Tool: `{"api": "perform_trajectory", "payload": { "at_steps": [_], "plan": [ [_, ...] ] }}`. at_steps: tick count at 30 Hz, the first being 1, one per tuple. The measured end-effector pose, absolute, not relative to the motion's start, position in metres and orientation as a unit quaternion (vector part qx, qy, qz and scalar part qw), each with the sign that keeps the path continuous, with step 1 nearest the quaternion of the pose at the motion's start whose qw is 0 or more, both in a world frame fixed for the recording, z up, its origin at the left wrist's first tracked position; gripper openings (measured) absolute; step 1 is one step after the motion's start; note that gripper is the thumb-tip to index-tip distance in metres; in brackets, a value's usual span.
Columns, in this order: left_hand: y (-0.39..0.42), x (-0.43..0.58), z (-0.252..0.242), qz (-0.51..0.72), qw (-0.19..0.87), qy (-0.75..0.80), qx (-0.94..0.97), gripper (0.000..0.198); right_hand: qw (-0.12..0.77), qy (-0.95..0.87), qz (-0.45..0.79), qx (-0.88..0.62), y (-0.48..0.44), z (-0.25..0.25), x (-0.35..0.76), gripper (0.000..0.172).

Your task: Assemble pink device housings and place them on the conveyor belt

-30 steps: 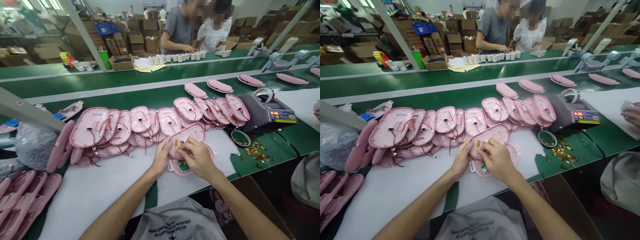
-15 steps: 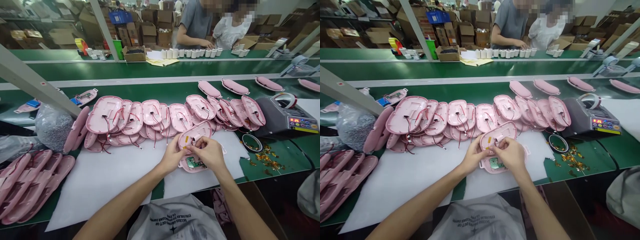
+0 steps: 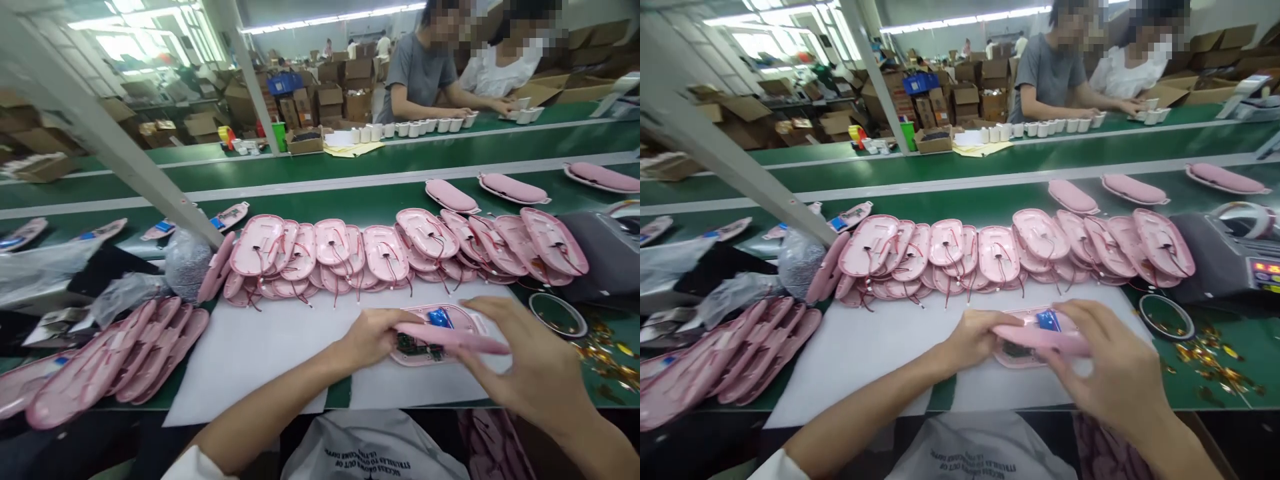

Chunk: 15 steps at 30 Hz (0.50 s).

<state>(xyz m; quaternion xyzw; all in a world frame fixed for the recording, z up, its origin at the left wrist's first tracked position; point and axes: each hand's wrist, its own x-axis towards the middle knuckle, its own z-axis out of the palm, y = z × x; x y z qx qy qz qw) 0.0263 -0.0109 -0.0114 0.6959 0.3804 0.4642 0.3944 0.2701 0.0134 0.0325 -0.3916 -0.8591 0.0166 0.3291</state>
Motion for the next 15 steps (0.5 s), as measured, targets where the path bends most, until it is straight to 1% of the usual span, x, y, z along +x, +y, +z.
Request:
{"api": "perform_trajectory", "payload": {
  "at_steps": [3,5,6,7,8,9,10,11,13,15],
  "plan": [
    [-0.012,0.018,-0.005,0.345,0.284,0.322,0.834,0.046,0.172,-0.936,0.06,-0.301,0.017,0.012,0.265,0.091],
    [-0.011,0.011,0.0,0.25,0.252,0.329,0.875,0.052,0.129,-0.952,0.056,-0.273,0.026,-0.008,0.258,0.11],
    [-0.012,0.008,0.001,0.216,0.248,0.339,0.882,0.06,0.121,-0.955,0.056,-0.267,0.032,-0.017,0.255,0.113],
    [-0.013,0.006,0.002,0.194,0.248,0.35,0.882,0.072,0.115,-0.957,0.059,-0.26,0.036,-0.025,0.253,0.112],
    [-0.016,0.004,0.002,0.19,0.243,0.361,0.88,0.083,0.115,-0.958,0.064,-0.254,0.04,-0.031,0.251,0.107],
    [-0.02,0.003,0.001,0.204,0.226,0.373,0.877,0.088,0.123,-0.957,0.066,-0.253,0.042,-0.034,0.252,0.101],
    [-0.025,0.002,-0.002,0.238,0.196,0.385,0.87,0.085,0.137,-0.954,0.064,-0.258,0.044,-0.035,0.255,0.095],
    [-0.031,0.002,-0.005,0.287,0.158,0.389,0.861,0.076,0.157,-0.949,0.059,-0.267,0.045,-0.033,0.259,0.091],
    [-0.041,0.005,-0.015,0.367,0.099,0.343,0.859,0.049,0.201,-0.933,0.037,-0.298,0.05,-0.019,0.27,0.088],
    [-0.044,0.012,-0.023,0.388,0.085,0.254,0.882,0.019,0.235,-0.905,0.004,-0.354,0.065,0.009,0.271,0.087]
  ]
}}
